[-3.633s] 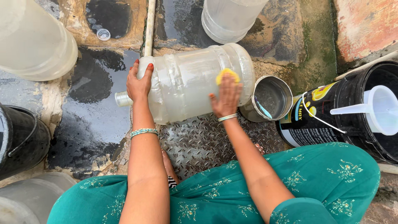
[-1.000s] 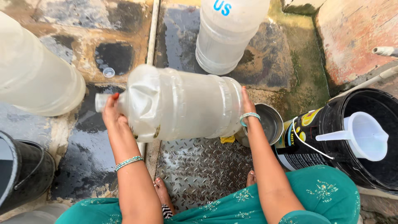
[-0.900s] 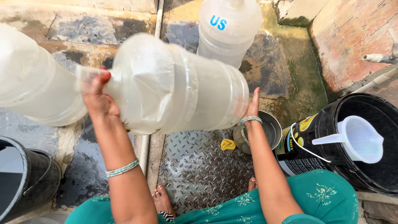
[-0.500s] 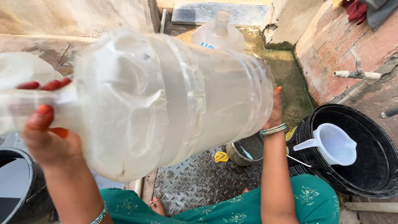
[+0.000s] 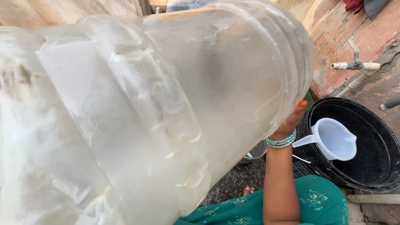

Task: The person scrubs the inside of a small glass jar with a toothbrush, then uses a yellow sponge to scrub the exterior of a large plastic water dispenser bottle. The person rotates the bottle to clean different sides.

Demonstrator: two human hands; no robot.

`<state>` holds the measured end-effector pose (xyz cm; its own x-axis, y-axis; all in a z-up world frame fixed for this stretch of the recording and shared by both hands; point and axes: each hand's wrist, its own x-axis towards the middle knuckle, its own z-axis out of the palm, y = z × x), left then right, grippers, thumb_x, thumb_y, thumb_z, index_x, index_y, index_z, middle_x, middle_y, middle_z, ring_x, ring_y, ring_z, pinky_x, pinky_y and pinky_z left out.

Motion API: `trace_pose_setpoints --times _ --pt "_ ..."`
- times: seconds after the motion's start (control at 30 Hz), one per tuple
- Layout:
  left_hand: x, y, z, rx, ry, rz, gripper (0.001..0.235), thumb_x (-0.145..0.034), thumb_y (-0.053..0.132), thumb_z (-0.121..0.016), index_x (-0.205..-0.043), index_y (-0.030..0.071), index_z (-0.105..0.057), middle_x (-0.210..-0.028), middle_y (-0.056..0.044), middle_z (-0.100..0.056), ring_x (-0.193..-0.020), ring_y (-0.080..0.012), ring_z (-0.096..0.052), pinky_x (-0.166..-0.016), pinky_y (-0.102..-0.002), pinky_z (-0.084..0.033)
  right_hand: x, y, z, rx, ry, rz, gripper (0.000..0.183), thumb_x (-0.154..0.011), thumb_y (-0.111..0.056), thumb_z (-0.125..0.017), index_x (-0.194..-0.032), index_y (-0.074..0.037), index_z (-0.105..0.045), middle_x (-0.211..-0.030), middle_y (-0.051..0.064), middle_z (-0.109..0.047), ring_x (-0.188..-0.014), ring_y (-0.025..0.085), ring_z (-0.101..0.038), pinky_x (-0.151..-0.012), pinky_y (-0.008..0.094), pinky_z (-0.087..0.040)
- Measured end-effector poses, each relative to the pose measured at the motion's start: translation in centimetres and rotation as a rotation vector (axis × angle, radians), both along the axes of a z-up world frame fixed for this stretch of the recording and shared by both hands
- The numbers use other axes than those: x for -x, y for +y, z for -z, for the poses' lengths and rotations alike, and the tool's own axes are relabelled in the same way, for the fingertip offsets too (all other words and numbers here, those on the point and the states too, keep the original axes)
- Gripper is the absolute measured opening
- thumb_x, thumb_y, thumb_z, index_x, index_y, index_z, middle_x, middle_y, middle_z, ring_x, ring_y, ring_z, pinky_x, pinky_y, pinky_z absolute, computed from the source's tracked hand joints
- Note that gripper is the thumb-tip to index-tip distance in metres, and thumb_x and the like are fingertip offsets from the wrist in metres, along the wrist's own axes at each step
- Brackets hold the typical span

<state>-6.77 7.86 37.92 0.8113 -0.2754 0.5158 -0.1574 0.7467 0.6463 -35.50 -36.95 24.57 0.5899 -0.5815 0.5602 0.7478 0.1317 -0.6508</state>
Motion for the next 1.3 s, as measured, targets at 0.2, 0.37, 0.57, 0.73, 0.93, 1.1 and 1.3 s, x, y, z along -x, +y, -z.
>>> trace_pose_setpoints --times 0.2,0.37,0.57,0.73,0.93,1.1,1.3 --pt "-0.2 -5.8 2.1 -0.110 0.170 -0.194 0.035 -0.080 0.000 -0.067 -0.115 0.001 -0.061 -0.105 -0.011 -0.065 -0.101 -0.0280 -0.070 -0.100 -0.041 -0.051 -4.9 4.7 10.5 -0.549 0.648 0.062 0.066 -0.092 -0.059 -0.054 -0.142 -0.016 -0.053 -0.137 0.014 -0.060 -0.121 0.028 -0.061 -0.099 0.052 -0.053" --pt "2.1 -3.9 1.4 -0.129 0.094 -0.079 0.034 -0.084 0.006 -0.072 -0.116 0.002 -0.063 -0.108 -0.014 -0.067 -0.107 -0.0277 -0.069 -0.108 -0.040 -0.053 -4.0 5.8 11.4 -0.595 0.608 -0.027 0.055 -0.096 -0.050 -0.057 -0.138 -0.013 -0.056 -0.133 0.011 -0.062 -0.123 0.028 -0.061 -0.100 0.050 -0.055" --pt "2.0 -0.6 0.3 0.023 0.102 0.003 0.025 -0.087 0.008 -0.070 -0.110 0.001 -0.062 -0.103 -0.013 -0.066 -0.099 -0.0253 -0.065 -0.100 -0.038 -0.052 -2.8 0.6 1.7 -0.177 0.159 0.177 0.062 -0.097 -0.053 -0.053 -0.143 -0.012 -0.051 -0.139 0.012 -0.058 -0.128 0.028 -0.058 -0.105 0.050 -0.052" --pt "-1.8 -4.1 5.4 -0.052 0.339 -0.177 0.020 -0.083 0.003 -0.068 -0.101 -0.001 -0.060 -0.097 -0.012 -0.065 -0.094 -0.0254 -0.064 -0.095 -0.039 -0.053 -5.2 3.1 8.2 -0.370 0.565 0.279 0.066 -0.097 -0.053 -0.048 -0.150 -0.013 -0.046 -0.148 0.011 -0.055 -0.133 0.027 -0.055 -0.110 0.048 -0.047" --pt "-1.0 -3.3 5.2 -0.091 0.191 -0.141 0.035 -0.077 0.001 -0.063 -0.111 0.000 -0.062 -0.099 -0.011 -0.066 -0.097 -0.0259 -0.065 -0.100 -0.037 -0.050 -3.4 6.2 12.3 -0.632 0.731 -0.036 0.073 -0.097 -0.060 -0.039 -0.143 -0.005 -0.054 -0.139 0.017 -0.063 -0.124 0.028 -0.062 -0.105 0.048 -0.050" --pt "2.3 0.8 -2.7 0.060 0.011 0.021 0.037 -0.080 0.009 -0.071 -0.116 0.003 -0.063 -0.105 -0.012 -0.067 -0.106 -0.0270 -0.066 -0.107 -0.040 -0.050 0.2 -0.2 -2.7 -0.315 0.420 -0.082 0.101 -0.089 -0.080 -0.040 -0.153 -0.003 -0.045 -0.150 0.016 -0.056 -0.133 0.029 -0.060 -0.115 0.048 -0.046" --pt "1.4 0.1 -2.0 0.162 0.133 0.083 0.043 -0.084 0.018 -0.080 -0.122 0.006 -0.063 -0.113 -0.012 -0.068 -0.117 -0.0283 -0.067 -0.115 -0.044 -0.050 2.1 -1.6 -4.1 -0.153 0.450 -0.150 0.103 -0.090 -0.068 -0.072 -0.158 0.001 -0.036 -0.154 0.020 -0.046 -0.135 0.032 -0.051 -0.113 0.050 -0.046"
